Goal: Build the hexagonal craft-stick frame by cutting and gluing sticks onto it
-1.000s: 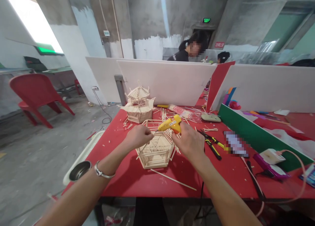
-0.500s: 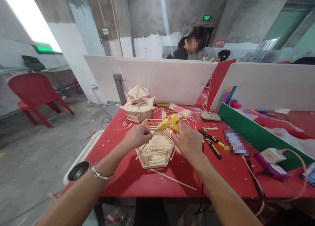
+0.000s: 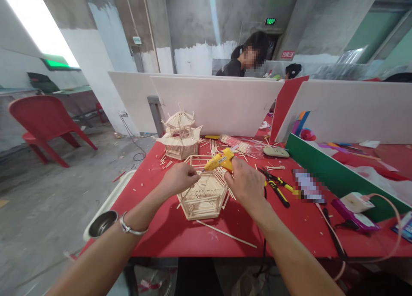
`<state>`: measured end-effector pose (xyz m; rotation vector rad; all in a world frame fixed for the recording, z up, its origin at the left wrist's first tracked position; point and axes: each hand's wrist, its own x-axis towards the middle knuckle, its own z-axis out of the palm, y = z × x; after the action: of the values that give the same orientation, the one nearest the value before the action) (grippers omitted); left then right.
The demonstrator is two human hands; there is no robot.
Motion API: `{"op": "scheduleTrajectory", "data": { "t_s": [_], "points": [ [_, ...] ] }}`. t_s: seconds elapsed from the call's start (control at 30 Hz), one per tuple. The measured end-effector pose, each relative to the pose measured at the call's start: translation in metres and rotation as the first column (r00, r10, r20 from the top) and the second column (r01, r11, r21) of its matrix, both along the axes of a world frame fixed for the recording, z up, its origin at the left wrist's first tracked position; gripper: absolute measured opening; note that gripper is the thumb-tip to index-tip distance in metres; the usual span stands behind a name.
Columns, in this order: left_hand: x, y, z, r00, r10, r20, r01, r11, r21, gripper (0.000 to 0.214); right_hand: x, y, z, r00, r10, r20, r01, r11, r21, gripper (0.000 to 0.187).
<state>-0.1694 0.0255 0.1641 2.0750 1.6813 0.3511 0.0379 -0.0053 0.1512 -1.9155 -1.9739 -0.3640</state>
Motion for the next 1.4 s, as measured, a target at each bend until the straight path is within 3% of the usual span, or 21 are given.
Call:
{"op": "scheduleTrajectory", "data": {
  "t_s": [0.53,1.07,1.4],
  "points": [
    [0.0001,-0.0007,0.0013,1.0,-0.001,-0.009,0.002,1.0,0.017,0.03,0.0002,0.0005,-0.0014,1.0,-0.004,0.005,0.004,1.0,0.028,0.022],
    [0.0021,-0.0018,0.0028,0.999,0.015,-0.043,-0.014,1.0,0.01,0.029,0.0026,-0.0012,-0.0055,0.997,-0.052,-0.056,0.051,0.998,-0.027,0.03],
    [0.0018,-0.0016,0.0015,0.999,0.024,-0.045,-0.023,1.0,0.014,0.031,0.0002,-0.0044,-0.0034,0.998,-0.011,-0.069,0.007,0.999,-0.053,0.027]
  ]
}}
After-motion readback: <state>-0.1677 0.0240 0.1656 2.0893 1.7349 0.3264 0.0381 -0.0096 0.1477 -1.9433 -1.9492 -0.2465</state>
